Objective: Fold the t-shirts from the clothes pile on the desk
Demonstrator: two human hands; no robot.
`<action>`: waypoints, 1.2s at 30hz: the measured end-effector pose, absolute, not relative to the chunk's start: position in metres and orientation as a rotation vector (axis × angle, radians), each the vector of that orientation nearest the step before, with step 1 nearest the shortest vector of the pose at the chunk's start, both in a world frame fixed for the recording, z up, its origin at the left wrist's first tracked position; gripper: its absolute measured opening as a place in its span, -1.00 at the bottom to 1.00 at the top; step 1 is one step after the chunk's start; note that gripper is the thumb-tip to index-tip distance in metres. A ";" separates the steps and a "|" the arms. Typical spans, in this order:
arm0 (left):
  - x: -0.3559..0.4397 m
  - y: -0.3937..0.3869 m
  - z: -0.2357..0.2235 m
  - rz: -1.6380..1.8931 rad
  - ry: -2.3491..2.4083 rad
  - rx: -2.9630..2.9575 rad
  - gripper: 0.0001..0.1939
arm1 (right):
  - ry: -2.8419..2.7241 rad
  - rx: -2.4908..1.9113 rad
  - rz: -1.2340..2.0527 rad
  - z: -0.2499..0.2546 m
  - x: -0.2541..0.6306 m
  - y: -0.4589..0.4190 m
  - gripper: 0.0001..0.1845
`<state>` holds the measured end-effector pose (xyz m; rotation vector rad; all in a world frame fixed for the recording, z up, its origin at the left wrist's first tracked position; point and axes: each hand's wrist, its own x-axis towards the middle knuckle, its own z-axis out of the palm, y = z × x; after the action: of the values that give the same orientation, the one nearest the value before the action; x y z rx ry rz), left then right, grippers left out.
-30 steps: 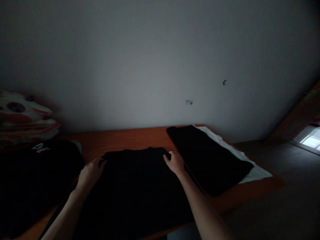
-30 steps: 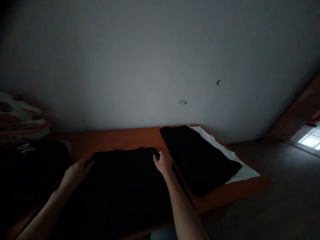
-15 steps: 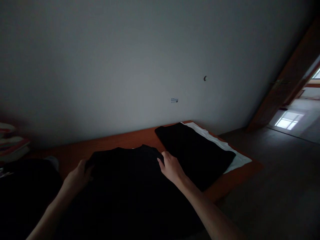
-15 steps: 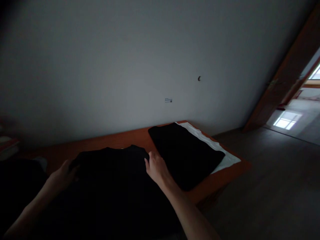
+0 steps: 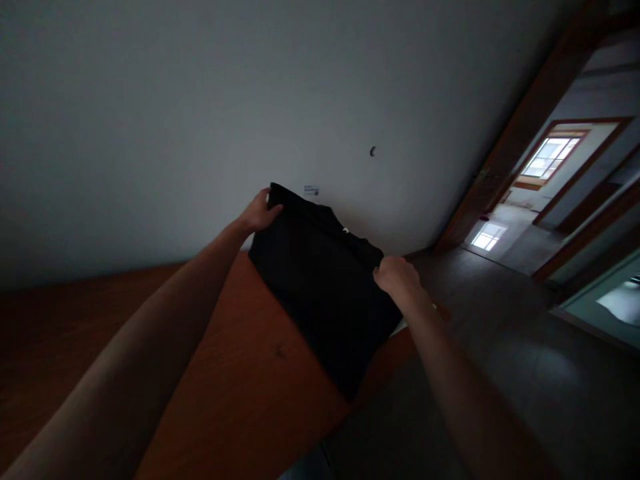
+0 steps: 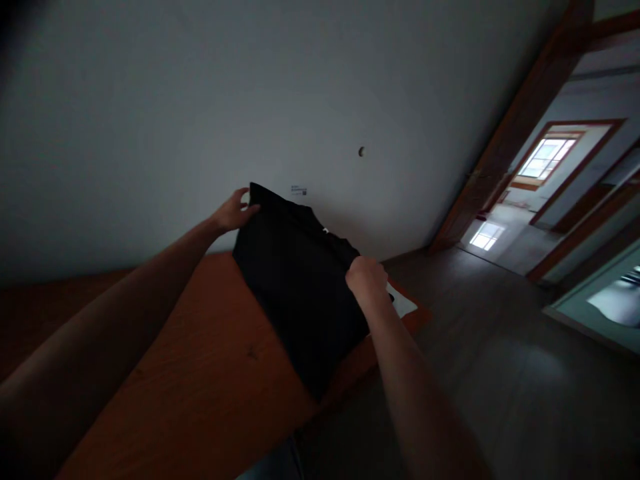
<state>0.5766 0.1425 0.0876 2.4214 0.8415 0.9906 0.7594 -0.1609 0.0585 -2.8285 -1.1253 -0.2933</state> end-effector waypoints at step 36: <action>0.263 0.013 -0.120 1.007 1.312 2.319 -0.81 | -1.651 -1.823 0.279 -0.127 0.538 -0.026 -0.52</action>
<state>0.2633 0.0125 -0.1197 2.3190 1.3123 1.0074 0.5384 -0.0259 -0.1270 -1.8230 -1.6511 0.2794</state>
